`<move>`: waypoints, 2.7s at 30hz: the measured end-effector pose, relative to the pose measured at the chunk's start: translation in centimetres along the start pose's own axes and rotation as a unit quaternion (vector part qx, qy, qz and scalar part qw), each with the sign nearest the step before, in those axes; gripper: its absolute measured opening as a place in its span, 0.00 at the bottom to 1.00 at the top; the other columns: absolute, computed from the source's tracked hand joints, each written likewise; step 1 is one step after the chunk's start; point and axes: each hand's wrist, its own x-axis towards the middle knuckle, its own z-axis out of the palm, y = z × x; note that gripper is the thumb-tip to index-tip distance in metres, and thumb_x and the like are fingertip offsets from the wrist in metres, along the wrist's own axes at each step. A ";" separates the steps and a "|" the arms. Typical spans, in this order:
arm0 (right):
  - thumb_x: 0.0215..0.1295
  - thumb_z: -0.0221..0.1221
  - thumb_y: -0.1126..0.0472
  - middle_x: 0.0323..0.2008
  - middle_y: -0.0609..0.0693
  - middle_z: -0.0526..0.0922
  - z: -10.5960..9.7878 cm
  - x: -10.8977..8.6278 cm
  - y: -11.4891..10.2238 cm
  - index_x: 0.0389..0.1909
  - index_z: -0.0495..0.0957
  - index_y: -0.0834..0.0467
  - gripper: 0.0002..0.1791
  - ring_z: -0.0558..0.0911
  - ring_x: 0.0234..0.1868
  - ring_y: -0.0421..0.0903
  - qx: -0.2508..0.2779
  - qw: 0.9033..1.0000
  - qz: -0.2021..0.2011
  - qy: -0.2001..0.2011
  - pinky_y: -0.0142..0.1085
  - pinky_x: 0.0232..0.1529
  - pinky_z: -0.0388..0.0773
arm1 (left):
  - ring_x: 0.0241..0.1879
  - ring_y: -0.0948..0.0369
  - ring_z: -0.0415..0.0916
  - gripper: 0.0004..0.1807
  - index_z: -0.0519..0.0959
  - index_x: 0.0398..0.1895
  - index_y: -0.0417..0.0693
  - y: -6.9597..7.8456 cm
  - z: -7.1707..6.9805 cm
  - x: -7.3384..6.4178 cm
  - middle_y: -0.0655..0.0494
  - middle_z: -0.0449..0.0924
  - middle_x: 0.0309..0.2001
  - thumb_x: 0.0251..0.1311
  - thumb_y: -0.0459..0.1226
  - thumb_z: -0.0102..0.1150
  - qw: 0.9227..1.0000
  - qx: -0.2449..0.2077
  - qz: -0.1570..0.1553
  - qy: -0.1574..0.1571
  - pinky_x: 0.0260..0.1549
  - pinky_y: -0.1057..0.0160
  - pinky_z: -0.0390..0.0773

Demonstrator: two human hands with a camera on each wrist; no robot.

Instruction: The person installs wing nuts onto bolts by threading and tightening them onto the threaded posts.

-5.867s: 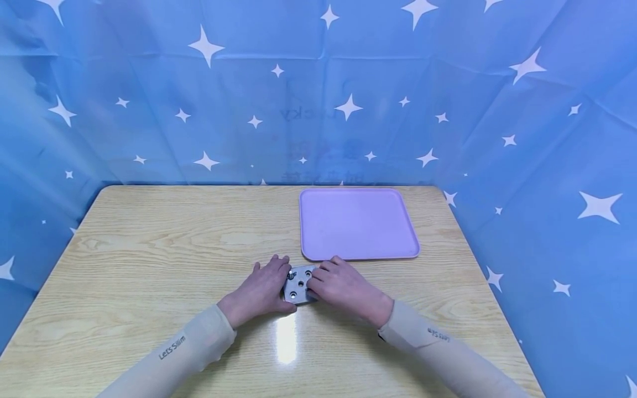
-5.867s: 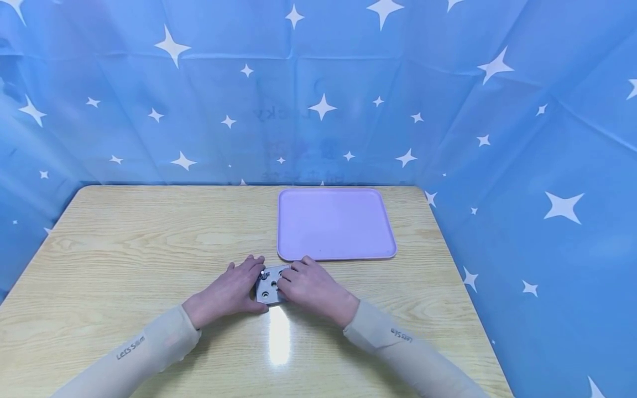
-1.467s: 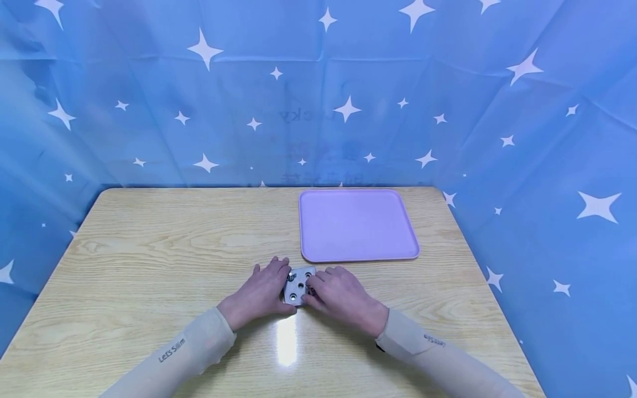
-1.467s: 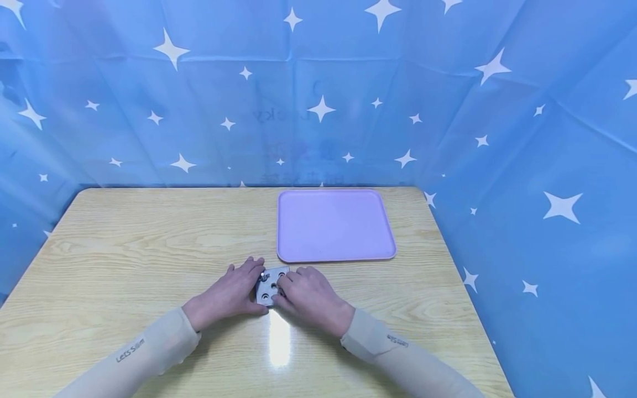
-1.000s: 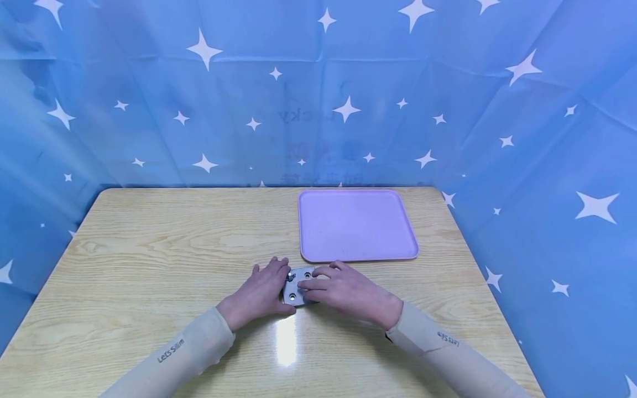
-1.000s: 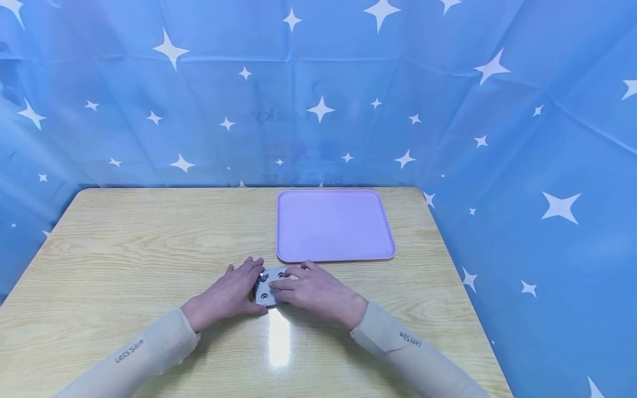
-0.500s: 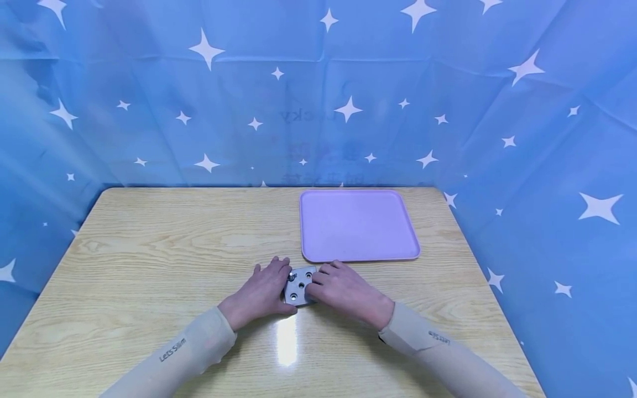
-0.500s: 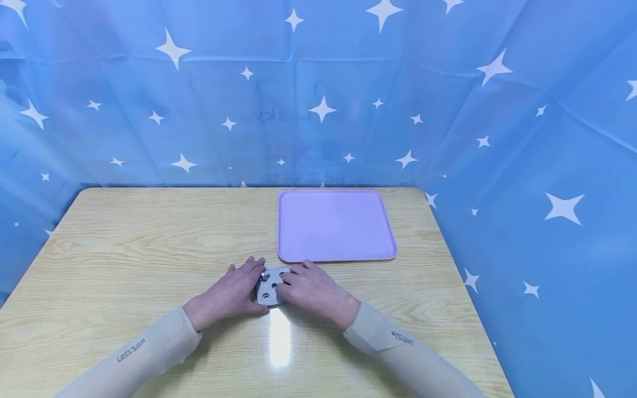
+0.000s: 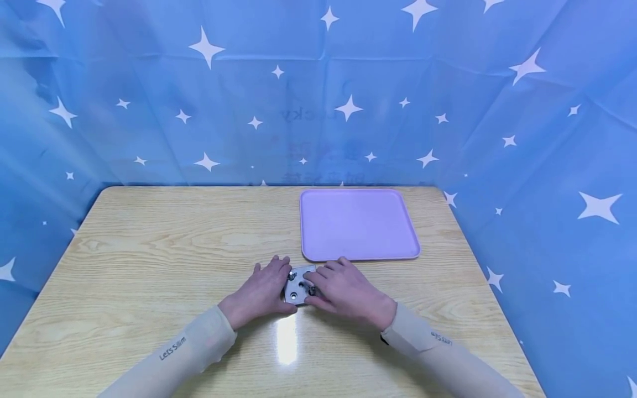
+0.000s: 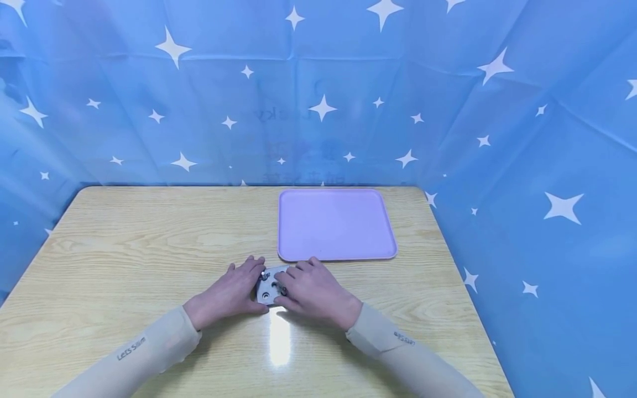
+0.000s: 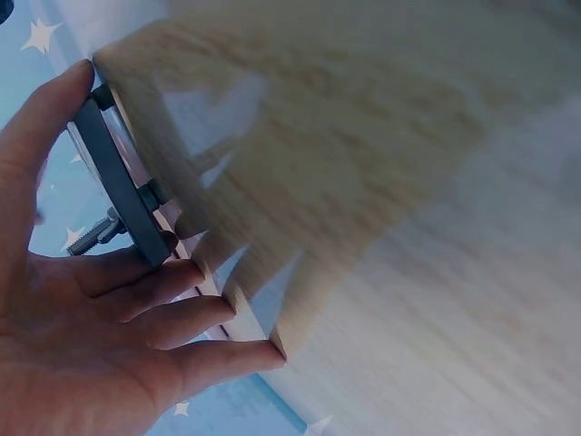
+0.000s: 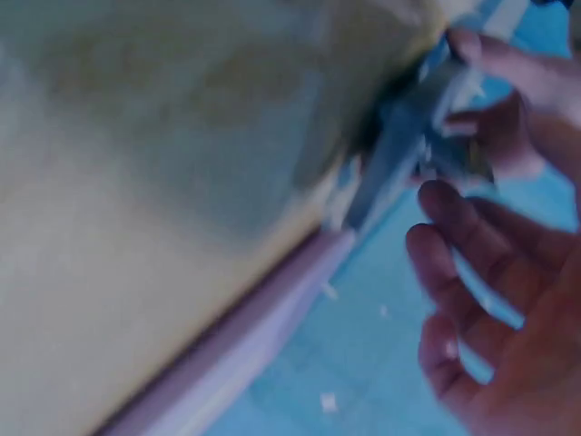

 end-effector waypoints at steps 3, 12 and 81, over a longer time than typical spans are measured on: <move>0.69 0.67 0.51 0.59 0.42 0.84 -0.8 -0.2 0.7 0.61 0.82 0.47 0.21 0.80 0.60 0.47 0.008 0.999 -0.041 -0.019 0.45 0.54 0.77 | 0.72 0.34 0.62 0.51 0.71 0.67 0.30 -0.1 -0.1 0.0 0.34 0.67 0.72 0.47 0.54 0.81 1.000 0.002 0.000 -0.002 0.61 0.24 0.66; 0.74 0.61 0.57 0.68 0.35 0.76 -1.1 -0.6 1.0 0.59 0.83 0.42 0.17 0.75 0.68 0.45 -0.030 0.991 -0.110 -0.065 0.43 0.64 0.73 | 0.73 0.34 0.62 0.51 0.71 0.67 0.30 -0.1 -0.1 0.1 0.34 0.67 0.72 0.48 0.53 0.81 1.000 -0.005 -0.007 -0.011 0.61 0.24 0.65; 0.69 0.66 0.49 0.32 0.43 0.85 0.6 0.5 -0.7 0.42 0.81 0.53 0.12 0.82 0.30 0.41 -0.019 1.000 0.014 0.005 0.35 0.32 0.76 | 0.72 0.34 0.62 0.52 0.71 0.68 0.29 0.2 -0.1 0.0 0.33 0.67 0.72 0.47 0.53 0.81 1.000 -0.004 -0.005 -0.005 0.61 0.24 0.66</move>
